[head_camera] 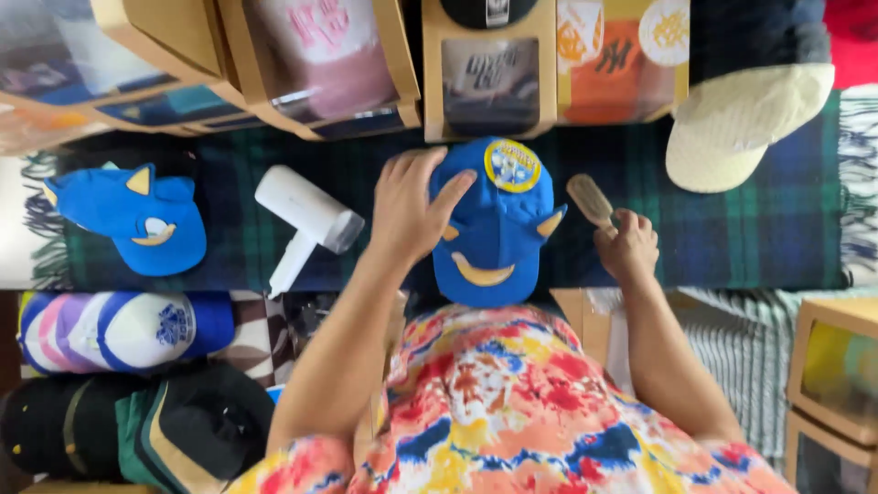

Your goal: The person uses a wooden brush to clean the inside and outside of a blue baseball cap. They hold the cap with one hand while brushing with the other, turning the cap to access different areas. The person also brushes the brim and the front of the cap.

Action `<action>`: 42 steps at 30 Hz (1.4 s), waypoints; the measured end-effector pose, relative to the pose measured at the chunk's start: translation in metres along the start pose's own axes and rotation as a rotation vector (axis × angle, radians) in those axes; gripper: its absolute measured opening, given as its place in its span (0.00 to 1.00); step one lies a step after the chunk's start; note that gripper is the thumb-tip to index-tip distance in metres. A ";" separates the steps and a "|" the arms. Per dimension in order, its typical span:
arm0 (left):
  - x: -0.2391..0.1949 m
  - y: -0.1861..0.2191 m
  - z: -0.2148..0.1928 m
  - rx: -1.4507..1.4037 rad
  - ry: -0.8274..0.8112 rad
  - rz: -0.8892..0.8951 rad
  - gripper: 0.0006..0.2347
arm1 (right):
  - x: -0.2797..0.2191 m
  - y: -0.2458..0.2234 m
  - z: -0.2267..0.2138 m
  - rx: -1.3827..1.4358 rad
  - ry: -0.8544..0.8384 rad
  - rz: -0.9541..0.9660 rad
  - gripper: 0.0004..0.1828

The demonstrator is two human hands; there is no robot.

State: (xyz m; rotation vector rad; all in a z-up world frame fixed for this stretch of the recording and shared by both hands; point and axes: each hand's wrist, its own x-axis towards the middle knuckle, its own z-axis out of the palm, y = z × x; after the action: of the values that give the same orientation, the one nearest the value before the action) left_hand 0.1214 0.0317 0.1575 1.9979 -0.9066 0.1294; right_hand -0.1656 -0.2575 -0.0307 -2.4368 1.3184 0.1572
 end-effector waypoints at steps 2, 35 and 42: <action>0.031 0.001 0.035 0.254 -0.248 -0.076 0.32 | 0.010 -0.003 0.006 -0.218 -0.145 0.057 0.34; -0.094 0.023 0.064 0.105 0.170 0.296 0.06 | -0.072 -0.184 -0.167 0.519 0.110 -0.889 0.19; -0.097 0.010 0.070 0.195 0.194 0.389 0.13 | -0.050 -0.135 -0.077 0.915 -0.182 0.128 0.19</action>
State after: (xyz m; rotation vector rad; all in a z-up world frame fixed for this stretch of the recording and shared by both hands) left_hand 0.0271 0.0277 0.0833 1.9200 -1.1808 0.6405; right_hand -0.0874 -0.1796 0.0898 -1.5317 1.1178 -0.1619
